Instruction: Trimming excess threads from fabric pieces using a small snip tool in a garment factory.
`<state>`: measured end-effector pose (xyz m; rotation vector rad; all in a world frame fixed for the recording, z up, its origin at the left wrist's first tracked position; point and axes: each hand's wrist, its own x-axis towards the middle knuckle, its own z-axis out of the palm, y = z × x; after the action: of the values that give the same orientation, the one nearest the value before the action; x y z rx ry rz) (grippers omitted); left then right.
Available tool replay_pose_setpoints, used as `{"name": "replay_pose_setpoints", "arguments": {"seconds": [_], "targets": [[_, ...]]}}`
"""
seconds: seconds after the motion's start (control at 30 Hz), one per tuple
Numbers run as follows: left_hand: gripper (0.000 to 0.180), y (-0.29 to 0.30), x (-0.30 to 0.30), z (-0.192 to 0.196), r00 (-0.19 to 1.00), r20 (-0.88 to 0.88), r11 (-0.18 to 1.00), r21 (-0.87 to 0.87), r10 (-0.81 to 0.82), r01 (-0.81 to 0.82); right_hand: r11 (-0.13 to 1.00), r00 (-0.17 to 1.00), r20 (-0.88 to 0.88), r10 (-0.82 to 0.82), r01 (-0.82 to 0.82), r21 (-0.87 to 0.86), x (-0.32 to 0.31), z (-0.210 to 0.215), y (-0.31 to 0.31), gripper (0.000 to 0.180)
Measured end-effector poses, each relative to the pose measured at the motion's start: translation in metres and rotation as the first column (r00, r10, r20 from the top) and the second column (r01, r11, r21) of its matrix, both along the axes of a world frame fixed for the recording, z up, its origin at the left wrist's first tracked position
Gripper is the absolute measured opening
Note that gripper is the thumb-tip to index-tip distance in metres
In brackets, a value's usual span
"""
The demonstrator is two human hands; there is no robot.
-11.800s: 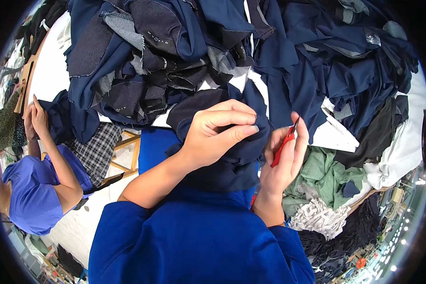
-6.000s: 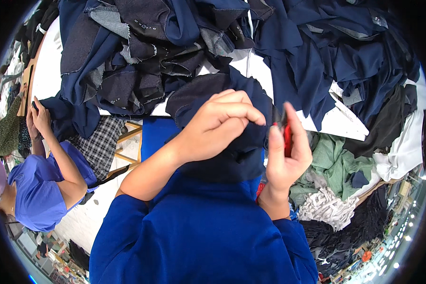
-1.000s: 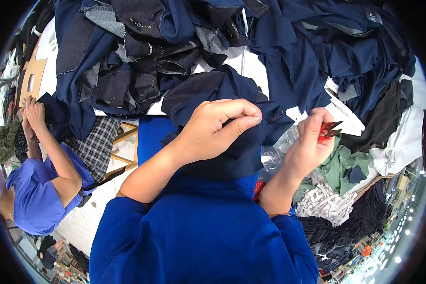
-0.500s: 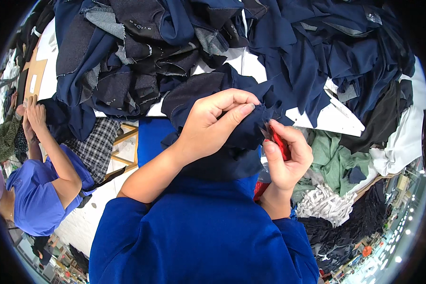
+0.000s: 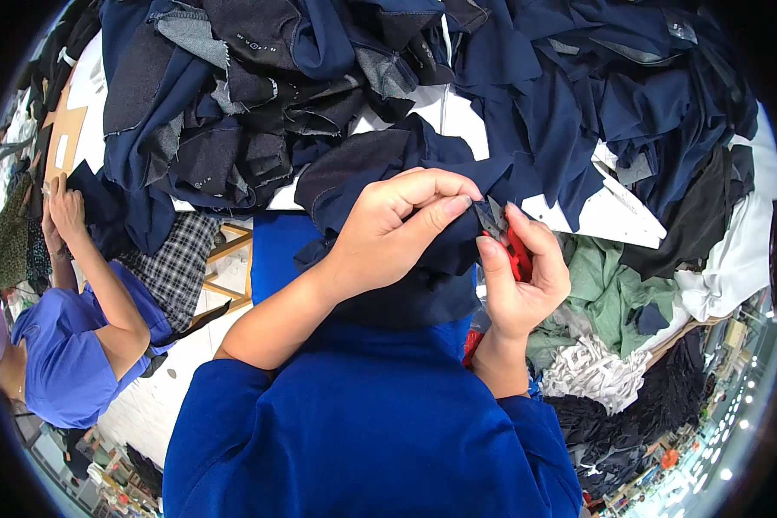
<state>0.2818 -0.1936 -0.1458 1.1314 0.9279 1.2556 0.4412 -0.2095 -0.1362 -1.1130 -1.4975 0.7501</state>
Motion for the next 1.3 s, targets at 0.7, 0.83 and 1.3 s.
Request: {"name": "replay_pose_setpoints", "arguments": {"seconds": [0.7, 0.83, 1.3], "targets": [[0.016, -0.002, -0.005, 0.011, 0.969, 0.212, 0.973, -0.163, -0.125, 0.162, 0.994, 1.0, 0.03, 0.002, -0.005, 0.105, -0.001, -0.001, 0.002, 0.033], [0.016, -0.001, -0.005, 0.011, 0.965, 0.23, 0.973, -0.159, -0.129, 0.168, 0.995, 1.0, 0.02, -0.009, 0.007, 0.096, -0.001, -0.003, 0.001, 0.032], [0.013, 0.003, -0.009, 0.009, 0.993, -0.035, 0.993, -0.009, -0.114, 0.114, 0.978, 0.855, -0.515, 0.056, -0.15, -0.143, 0.003, -0.001, 0.005, 0.056]]}}
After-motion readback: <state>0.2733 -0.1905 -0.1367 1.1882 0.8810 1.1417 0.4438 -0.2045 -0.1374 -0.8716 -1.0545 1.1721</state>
